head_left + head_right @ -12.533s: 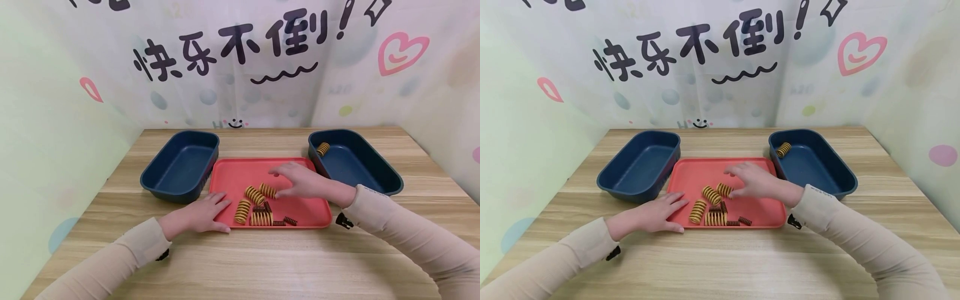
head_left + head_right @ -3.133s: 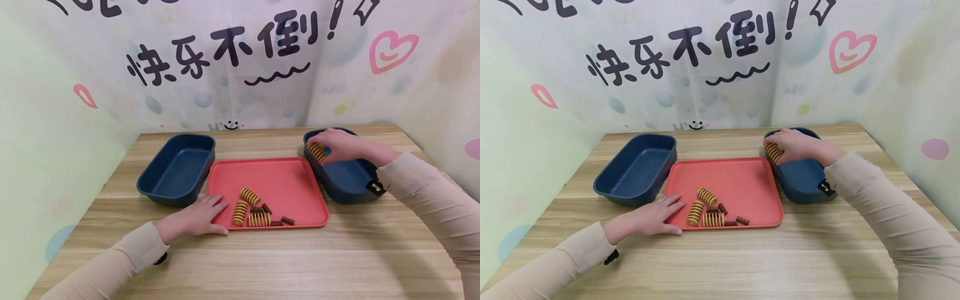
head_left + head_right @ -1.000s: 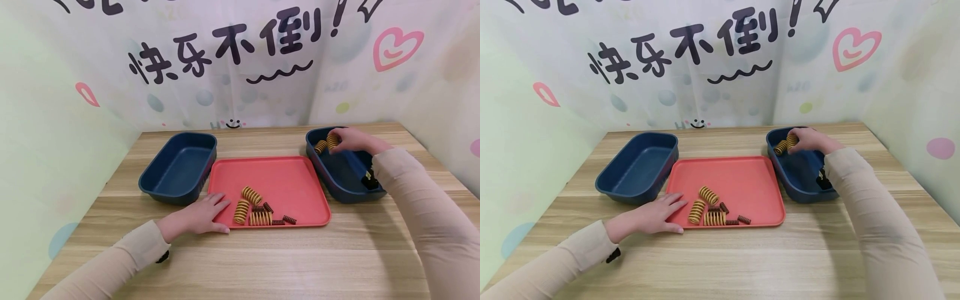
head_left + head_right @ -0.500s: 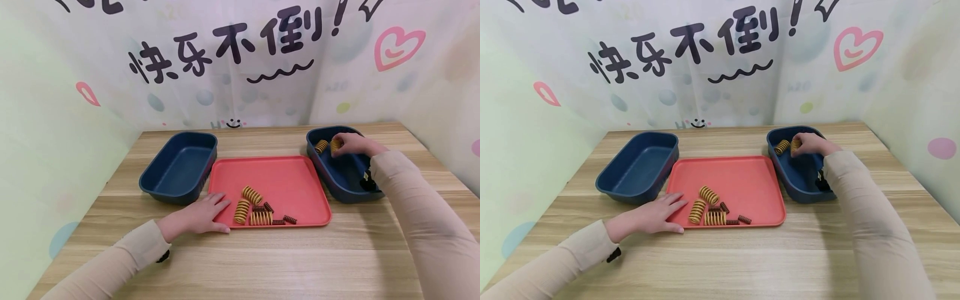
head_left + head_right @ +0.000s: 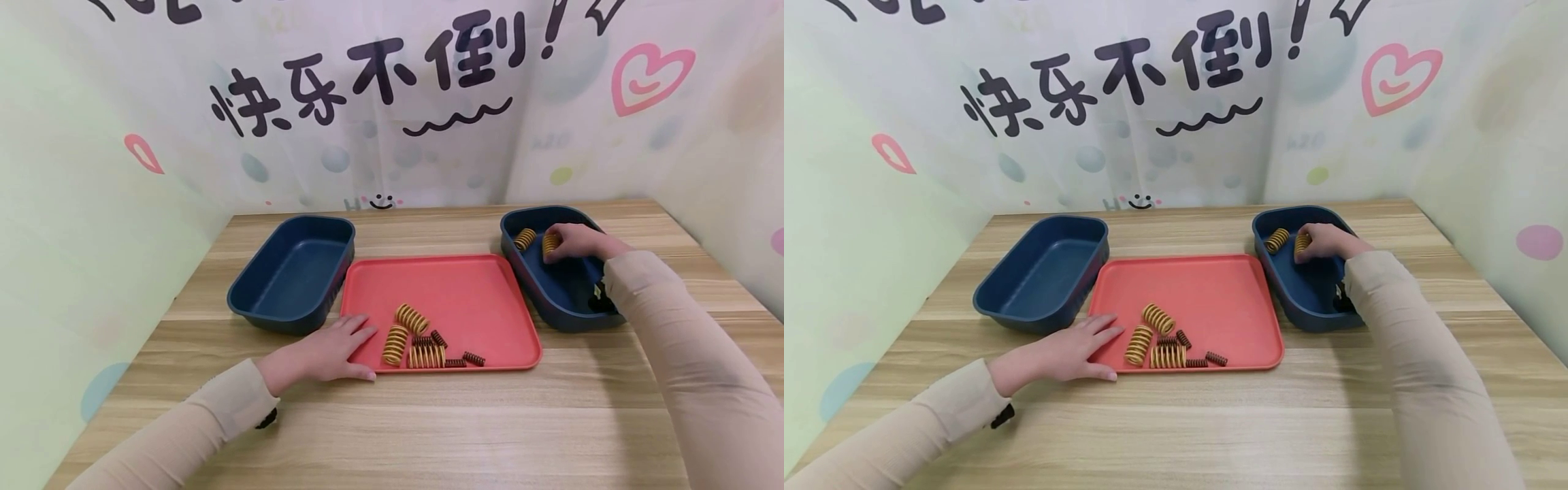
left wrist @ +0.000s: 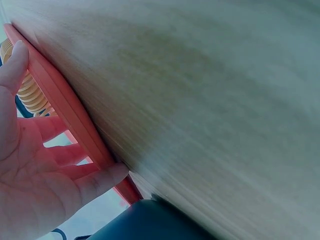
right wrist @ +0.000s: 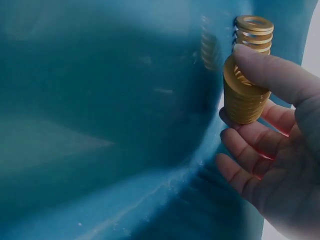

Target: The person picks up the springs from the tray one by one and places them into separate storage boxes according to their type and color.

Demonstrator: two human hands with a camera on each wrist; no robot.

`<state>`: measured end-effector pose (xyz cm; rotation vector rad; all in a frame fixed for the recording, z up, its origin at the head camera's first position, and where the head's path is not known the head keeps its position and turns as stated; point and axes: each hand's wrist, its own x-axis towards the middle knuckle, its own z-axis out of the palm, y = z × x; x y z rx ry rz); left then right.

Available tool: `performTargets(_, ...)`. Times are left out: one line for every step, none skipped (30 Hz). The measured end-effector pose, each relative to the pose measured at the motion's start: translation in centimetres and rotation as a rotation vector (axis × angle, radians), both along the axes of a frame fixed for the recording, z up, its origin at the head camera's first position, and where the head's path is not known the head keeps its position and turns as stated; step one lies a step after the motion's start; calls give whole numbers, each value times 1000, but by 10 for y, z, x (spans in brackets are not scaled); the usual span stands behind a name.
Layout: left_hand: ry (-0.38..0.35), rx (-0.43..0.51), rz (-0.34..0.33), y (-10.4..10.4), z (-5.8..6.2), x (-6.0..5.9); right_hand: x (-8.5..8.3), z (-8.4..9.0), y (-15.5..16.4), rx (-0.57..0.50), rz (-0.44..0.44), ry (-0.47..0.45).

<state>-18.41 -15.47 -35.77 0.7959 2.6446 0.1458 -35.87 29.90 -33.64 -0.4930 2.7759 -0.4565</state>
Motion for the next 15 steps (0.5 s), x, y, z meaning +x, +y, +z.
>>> performTargets(1,-1,0,0,0,0,0,0,0,-2,2,-2)
performTargets(0,-1,0,0,0,0,1,-1,0,-3,3,-3)
performTargets(1,-1,0,0,0,0,1,-1,1,-3,2,-5)
performTargets(1,0,-1,0,1,0,1,-2,2,0,2,-6)
performTargets(1,0,-1,0,1,0,1,-3,2,0,0,-9)
performTargets(1,1,-1,1,1,0,1,-4,3,0,-3,-10)
performTargets(1,0,-1,1,1,0,0,-5,3,-1,-4,-12)
performTargets(1,1,-2,1,1,0,0,-6,4,-1,-5,-13)
performTargets(2,0,-2,1,1,0,0,-6,4,-2,-4,-15)
performTargets(3,0,-3,1,1,0,0,-6,4,-4,-2,-15)
performTargets(3,-1,-2,1,1,0,0,-7,4,-6,-1,-16)
performTargets(2,-1,-1,1,1,1,-1,-6,4,-7,0,-17)
performTargets(1,-2,-1,1,1,1,-1,-6,4,-8,1,-19)
performTargets(0,-3,1,1,2,1,-1,-6,4,-9,1,-22)
performTargets(-2,-4,2,1,2,1,-1,-6,3,-10,-1,-25)
